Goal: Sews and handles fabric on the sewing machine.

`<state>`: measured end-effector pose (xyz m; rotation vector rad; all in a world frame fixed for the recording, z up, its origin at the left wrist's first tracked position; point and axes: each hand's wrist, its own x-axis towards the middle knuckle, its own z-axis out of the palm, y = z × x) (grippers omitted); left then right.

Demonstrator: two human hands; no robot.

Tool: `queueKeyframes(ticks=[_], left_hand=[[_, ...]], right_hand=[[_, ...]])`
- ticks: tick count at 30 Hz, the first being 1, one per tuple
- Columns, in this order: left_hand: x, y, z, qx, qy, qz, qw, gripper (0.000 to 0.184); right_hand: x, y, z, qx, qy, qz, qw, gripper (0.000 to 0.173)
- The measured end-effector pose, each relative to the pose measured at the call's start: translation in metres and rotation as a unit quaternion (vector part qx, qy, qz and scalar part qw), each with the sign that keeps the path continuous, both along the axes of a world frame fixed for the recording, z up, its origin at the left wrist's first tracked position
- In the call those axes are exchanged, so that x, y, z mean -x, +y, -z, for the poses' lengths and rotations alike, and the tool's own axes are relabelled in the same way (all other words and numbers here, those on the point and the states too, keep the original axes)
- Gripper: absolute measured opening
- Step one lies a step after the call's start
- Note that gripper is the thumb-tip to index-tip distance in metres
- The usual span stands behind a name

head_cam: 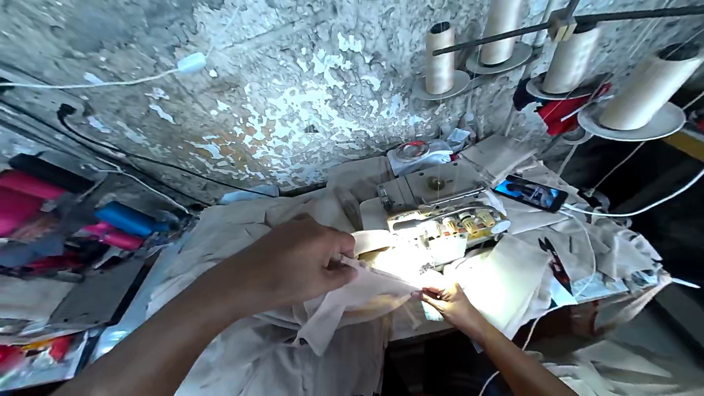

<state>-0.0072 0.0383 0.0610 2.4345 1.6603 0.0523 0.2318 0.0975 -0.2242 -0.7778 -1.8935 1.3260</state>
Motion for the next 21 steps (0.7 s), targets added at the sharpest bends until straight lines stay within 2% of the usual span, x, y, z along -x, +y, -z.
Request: queueKeyframes(ticks=[3,5,7,9,11,13,14,17,21], left_hand=[[-0.006,0.002,0.005,0.042,-0.124,0.014,0.991,0.018],[-0.009,0.004,0.009,0.092,-0.203,-0.003,0.975,0.015],[-0.01,0.005,0.01,0.123,-0.24,-0.036,0.962,0.015],[-0.008,0.006,0.01,0.101,-0.207,-0.051,0.972,0.017],[-0.006,0.005,0.008,0.025,-0.106,-0.054,0.993,0.02],[-0.008,0.004,0.008,-0.06,0.0,-0.06,0.996,0.02],[-0.009,0.003,0.008,-0.082,0.021,-0.062,0.994,0.02],[-0.007,0.003,0.012,-0.081,-0.011,-0.056,0.995,0.02],[-0.004,0.0,0.018,0.06,-0.162,-0.064,0.983,0.019]], right_hand=[[0.003,0.003,0.0,-0.004,0.005,0.005,1.0,0.019],[0.006,0.007,-0.002,-0.001,0.002,0.008,1.0,0.019],[0.009,0.014,-0.005,-0.007,-0.011,0.013,1.0,0.021],[0.012,0.02,-0.005,-0.022,-0.025,0.021,0.999,0.023],[0.016,0.025,-0.001,-0.047,-0.024,0.03,0.998,0.023],[0.019,0.028,0.0,-0.077,-0.021,0.045,0.996,0.024],[0.022,0.031,0.0,-0.09,-0.021,0.052,0.994,0.024],[0.027,0.035,0.002,-0.129,-0.028,0.066,0.989,0.023],[0.027,0.035,-0.009,-0.177,-0.07,0.075,0.979,0.02]])
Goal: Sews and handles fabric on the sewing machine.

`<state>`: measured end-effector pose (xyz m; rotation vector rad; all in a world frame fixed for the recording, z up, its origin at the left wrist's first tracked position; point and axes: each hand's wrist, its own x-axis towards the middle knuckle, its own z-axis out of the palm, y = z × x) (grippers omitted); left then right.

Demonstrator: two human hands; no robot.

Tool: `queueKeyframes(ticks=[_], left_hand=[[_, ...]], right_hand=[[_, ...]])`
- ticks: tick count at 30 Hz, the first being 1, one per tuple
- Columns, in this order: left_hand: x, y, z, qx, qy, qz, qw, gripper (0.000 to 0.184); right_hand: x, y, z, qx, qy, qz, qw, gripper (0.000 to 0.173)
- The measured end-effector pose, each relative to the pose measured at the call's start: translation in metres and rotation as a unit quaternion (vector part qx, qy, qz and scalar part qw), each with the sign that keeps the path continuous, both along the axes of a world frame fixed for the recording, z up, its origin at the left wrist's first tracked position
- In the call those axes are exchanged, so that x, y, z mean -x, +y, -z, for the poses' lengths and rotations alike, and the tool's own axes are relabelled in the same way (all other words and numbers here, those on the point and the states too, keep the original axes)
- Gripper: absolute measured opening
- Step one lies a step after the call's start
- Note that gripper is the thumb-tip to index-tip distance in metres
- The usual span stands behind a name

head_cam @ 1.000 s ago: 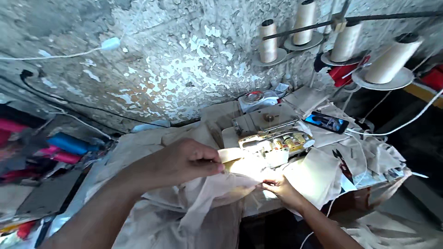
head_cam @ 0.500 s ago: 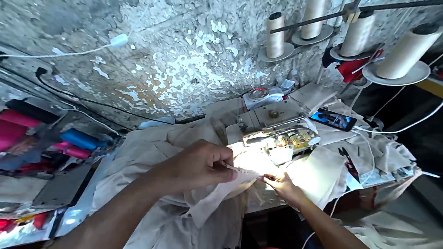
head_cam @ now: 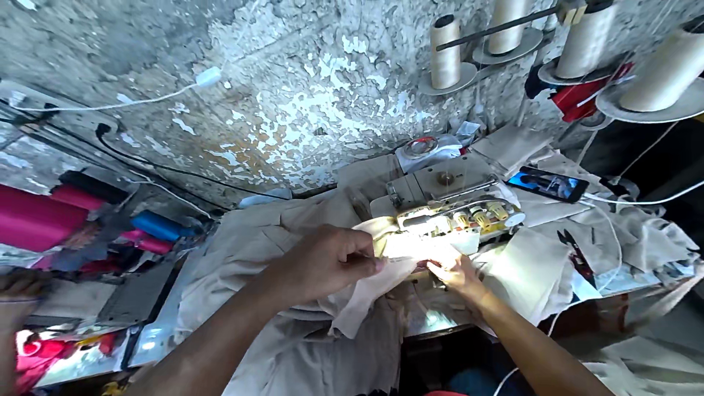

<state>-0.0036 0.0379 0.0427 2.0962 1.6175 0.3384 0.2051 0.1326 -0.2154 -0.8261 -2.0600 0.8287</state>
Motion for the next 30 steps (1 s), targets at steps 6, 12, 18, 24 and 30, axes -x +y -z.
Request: queueKeyframes(ticks=[6,12,18,24,30], left_hand=[[0.0,-0.011,-0.001,0.071,-0.076,0.02,0.994,0.015],[-0.004,-0.017,0.001,0.04,-0.109,0.024,0.993,0.017],[-0.006,-0.019,0.003,-0.019,-0.075,0.043,0.996,0.02],[-0.012,-0.026,0.008,-0.125,0.039,0.057,0.99,0.028],[-0.013,-0.029,0.01,-0.088,0.003,0.052,0.995,0.029]], right_hand=[[0.006,-0.005,-0.014,-0.002,-0.012,0.036,0.999,0.029],[0.01,-0.021,-0.047,-0.037,0.157,-0.035,0.986,0.026],[0.013,-0.014,-0.06,0.012,0.152,-0.104,0.983,0.026],[0.007,-0.011,-0.067,0.025,0.15,-0.137,0.979,0.021],[0.004,-0.009,-0.061,-0.012,0.108,-0.097,0.989,0.021]])
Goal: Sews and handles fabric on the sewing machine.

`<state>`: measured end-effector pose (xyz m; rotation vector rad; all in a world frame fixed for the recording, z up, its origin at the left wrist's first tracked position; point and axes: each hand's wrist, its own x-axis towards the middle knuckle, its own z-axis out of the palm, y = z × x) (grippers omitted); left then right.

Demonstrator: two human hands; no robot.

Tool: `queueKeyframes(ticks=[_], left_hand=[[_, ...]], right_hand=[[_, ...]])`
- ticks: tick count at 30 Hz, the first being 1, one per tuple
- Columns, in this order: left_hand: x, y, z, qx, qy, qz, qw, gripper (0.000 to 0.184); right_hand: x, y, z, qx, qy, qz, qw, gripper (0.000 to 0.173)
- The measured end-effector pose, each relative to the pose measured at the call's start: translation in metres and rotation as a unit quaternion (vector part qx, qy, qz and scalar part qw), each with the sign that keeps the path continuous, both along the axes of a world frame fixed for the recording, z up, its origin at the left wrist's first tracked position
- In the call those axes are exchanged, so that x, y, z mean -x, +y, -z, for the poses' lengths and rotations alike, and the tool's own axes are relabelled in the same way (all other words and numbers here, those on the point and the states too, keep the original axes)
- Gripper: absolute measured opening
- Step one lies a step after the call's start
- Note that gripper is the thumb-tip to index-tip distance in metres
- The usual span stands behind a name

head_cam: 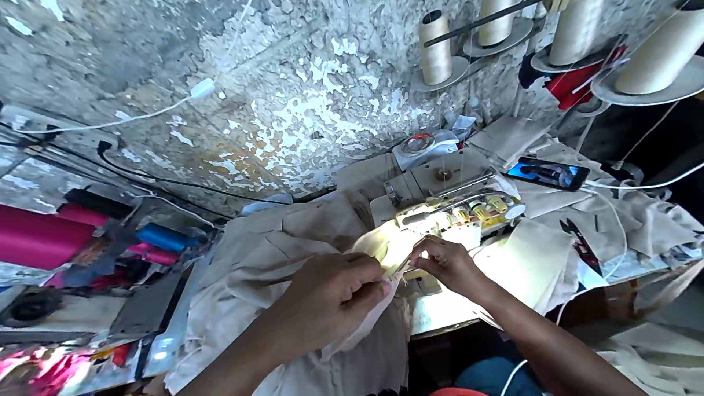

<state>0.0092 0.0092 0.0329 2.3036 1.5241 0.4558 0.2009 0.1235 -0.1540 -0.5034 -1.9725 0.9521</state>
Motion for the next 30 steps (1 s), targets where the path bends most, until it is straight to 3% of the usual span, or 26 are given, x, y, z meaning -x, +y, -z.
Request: queueKeyframes(ticks=[13,16,22,25,30], left_hand=[[0.0,0.004,0.011,-0.026,-0.039,0.029,0.998,0.03],[0.002,0.007,0.012,-0.023,-0.072,0.006,0.997,0.03],[0.005,0.007,0.01,-0.005,-0.075,-0.075,0.994,0.028],[0.001,0.013,0.006,0.052,-0.086,-0.092,0.991,0.022],[-0.014,0.029,0.008,0.246,-0.13,-0.091,0.956,0.018]], right_hand=[[-0.008,0.016,-0.013,0.076,-0.066,-0.076,0.992,0.026],[-0.008,0.016,-0.015,0.064,-0.045,-0.065,0.995,0.023],[-0.013,0.013,-0.01,0.131,-0.029,-0.118,0.984,0.024],[-0.023,0.007,-0.001,0.13,-0.036,-0.112,0.984,0.023],[-0.041,-0.02,0.027,0.143,-0.033,-0.094,0.985,0.027]])
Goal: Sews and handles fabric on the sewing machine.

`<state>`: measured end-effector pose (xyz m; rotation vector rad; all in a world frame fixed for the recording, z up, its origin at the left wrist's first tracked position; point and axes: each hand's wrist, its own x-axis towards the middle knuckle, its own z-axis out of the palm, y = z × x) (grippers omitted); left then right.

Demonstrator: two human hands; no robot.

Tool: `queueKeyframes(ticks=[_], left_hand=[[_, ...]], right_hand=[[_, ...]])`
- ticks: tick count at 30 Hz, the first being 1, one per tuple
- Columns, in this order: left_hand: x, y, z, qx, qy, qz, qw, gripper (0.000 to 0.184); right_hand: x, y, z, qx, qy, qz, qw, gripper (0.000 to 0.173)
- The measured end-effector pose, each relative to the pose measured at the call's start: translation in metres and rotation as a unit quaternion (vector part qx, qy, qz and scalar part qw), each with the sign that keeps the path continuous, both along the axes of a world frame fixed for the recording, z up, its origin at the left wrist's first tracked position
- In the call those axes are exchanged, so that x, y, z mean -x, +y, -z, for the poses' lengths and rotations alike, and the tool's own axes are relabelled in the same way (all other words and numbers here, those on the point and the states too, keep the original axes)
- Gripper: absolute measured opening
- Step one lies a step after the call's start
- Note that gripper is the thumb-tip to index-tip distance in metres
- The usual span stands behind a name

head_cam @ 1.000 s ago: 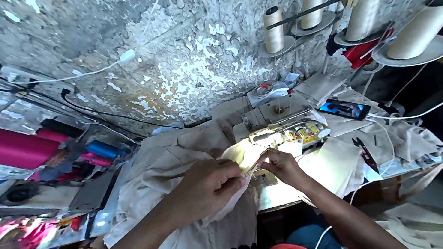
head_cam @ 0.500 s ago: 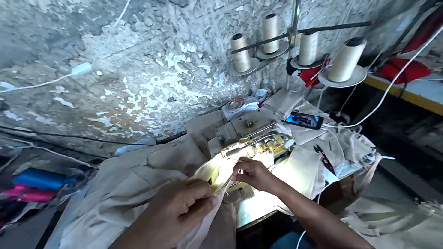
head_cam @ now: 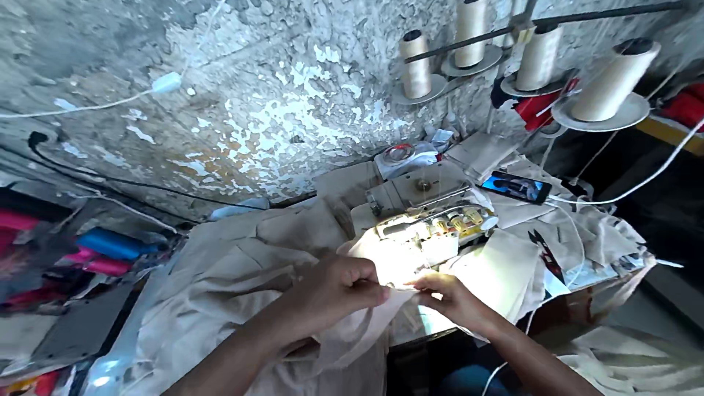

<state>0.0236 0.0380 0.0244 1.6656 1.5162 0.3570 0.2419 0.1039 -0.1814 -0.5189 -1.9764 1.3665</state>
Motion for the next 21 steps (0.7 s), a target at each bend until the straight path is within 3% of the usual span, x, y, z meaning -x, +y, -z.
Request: queueKeyframes(ticks=[5,13,18,21], left_hand=[[-0.006,0.012,0.008,0.089,0.04,0.097,0.991,0.021],[-0.026,-0.001,0.026,0.037,0.048,0.142,0.988,0.026],[-0.038,-0.017,0.059,-0.046,0.039,0.155,0.986,0.024],[-0.046,-0.018,0.075,-0.045,0.045,0.159,0.985,0.026]], right_hand=[[-0.004,-0.022,0.026,0.045,0.043,0.032,0.998,0.016],[0.001,-0.017,0.038,-0.039,-0.026,0.075,0.996,0.014],[0.007,-0.002,0.043,-0.092,-0.053,0.09,0.99,0.017],[0.007,0.004,0.045,-0.12,-0.055,0.093,0.987,0.017]])
